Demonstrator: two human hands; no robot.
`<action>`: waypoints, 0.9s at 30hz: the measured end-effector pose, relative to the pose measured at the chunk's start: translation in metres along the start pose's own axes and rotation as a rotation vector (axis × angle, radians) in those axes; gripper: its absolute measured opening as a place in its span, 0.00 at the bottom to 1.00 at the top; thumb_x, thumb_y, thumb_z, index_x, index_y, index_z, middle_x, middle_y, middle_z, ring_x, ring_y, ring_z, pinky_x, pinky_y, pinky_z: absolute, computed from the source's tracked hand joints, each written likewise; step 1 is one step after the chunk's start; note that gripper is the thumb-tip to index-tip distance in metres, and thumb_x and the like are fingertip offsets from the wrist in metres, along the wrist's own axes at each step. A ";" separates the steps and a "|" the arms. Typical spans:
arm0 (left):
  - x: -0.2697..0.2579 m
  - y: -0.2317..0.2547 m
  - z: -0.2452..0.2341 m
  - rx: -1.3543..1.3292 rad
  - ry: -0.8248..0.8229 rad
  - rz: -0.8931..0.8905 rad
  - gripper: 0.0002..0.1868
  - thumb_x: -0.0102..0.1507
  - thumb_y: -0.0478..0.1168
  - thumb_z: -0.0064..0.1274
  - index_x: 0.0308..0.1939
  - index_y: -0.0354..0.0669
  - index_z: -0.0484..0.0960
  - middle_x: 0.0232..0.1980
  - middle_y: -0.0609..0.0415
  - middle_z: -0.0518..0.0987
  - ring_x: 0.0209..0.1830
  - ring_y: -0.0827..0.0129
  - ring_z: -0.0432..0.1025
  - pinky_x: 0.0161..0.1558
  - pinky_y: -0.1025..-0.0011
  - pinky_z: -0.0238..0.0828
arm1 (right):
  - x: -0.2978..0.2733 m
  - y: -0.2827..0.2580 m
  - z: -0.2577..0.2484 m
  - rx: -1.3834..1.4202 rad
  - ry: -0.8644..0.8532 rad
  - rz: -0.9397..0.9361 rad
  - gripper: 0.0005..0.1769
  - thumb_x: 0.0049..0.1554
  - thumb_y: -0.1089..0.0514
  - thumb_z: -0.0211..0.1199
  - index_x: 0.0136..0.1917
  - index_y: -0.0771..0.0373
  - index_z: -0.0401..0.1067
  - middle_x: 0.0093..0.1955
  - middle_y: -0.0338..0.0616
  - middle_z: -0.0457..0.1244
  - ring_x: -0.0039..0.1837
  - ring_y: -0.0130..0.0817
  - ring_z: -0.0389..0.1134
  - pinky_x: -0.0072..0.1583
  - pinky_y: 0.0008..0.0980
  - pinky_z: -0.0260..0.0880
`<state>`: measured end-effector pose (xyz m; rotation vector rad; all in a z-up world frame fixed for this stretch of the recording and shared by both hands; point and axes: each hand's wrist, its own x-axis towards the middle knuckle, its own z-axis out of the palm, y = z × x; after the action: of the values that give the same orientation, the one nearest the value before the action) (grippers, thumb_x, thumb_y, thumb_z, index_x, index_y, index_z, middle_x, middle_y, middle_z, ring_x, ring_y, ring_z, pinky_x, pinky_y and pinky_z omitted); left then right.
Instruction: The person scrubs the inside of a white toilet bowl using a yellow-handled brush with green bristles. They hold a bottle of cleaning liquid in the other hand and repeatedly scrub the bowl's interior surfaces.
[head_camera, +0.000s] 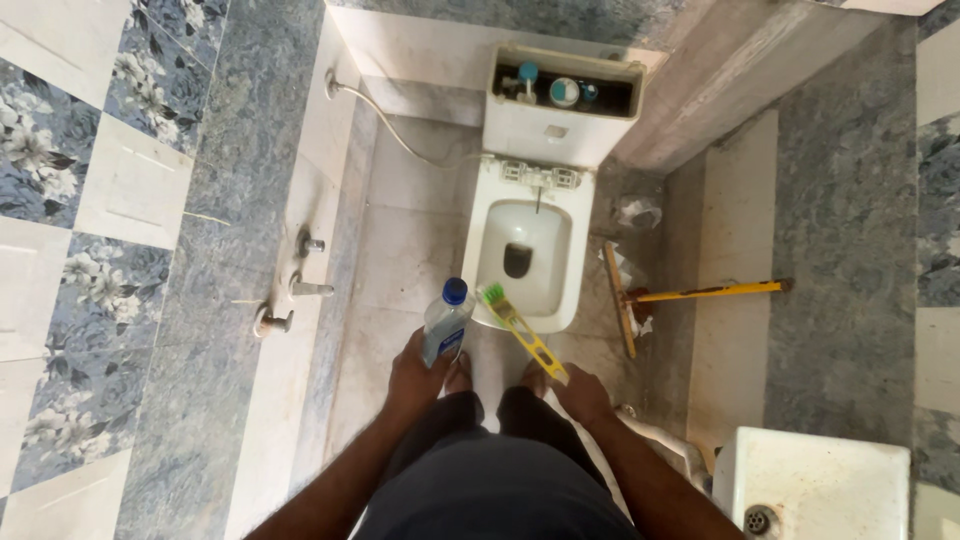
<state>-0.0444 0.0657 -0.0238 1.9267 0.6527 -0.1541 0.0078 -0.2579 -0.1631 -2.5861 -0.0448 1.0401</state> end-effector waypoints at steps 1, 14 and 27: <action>0.000 0.000 -0.001 0.006 0.000 -0.002 0.29 0.60 0.44 0.58 0.64 0.41 0.73 0.53 0.38 0.84 0.56 0.48 0.79 0.54 0.58 0.75 | -0.002 -0.008 -0.004 -0.010 -0.007 -0.003 0.33 0.58 0.38 0.59 0.69 0.57 0.67 0.58 0.56 0.70 0.61 0.54 0.70 0.63 0.48 0.70; 0.000 0.012 -0.007 -0.036 0.002 -0.052 0.29 0.58 0.43 0.58 0.63 0.43 0.75 0.51 0.40 0.84 0.54 0.48 0.80 0.54 0.58 0.76 | 0.066 -0.068 0.001 -0.077 -0.031 -0.029 0.35 0.58 0.44 0.55 0.77 0.49 0.59 0.58 0.55 0.69 0.60 0.54 0.71 0.62 0.49 0.71; 0.015 0.017 -0.002 -0.066 0.010 -0.136 0.26 0.60 0.43 0.58 0.63 0.44 0.76 0.53 0.42 0.85 0.56 0.52 0.80 0.55 0.60 0.75 | 0.219 -0.135 -0.052 0.009 0.193 -0.047 0.28 0.59 0.46 0.55 0.70 0.57 0.67 0.58 0.59 0.69 0.61 0.57 0.70 0.64 0.49 0.70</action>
<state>-0.0234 0.0680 -0.0145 1.8209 0.7867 -0.2066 0.2164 -0.1133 -0.2289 -2.6506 -0.0523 0.7686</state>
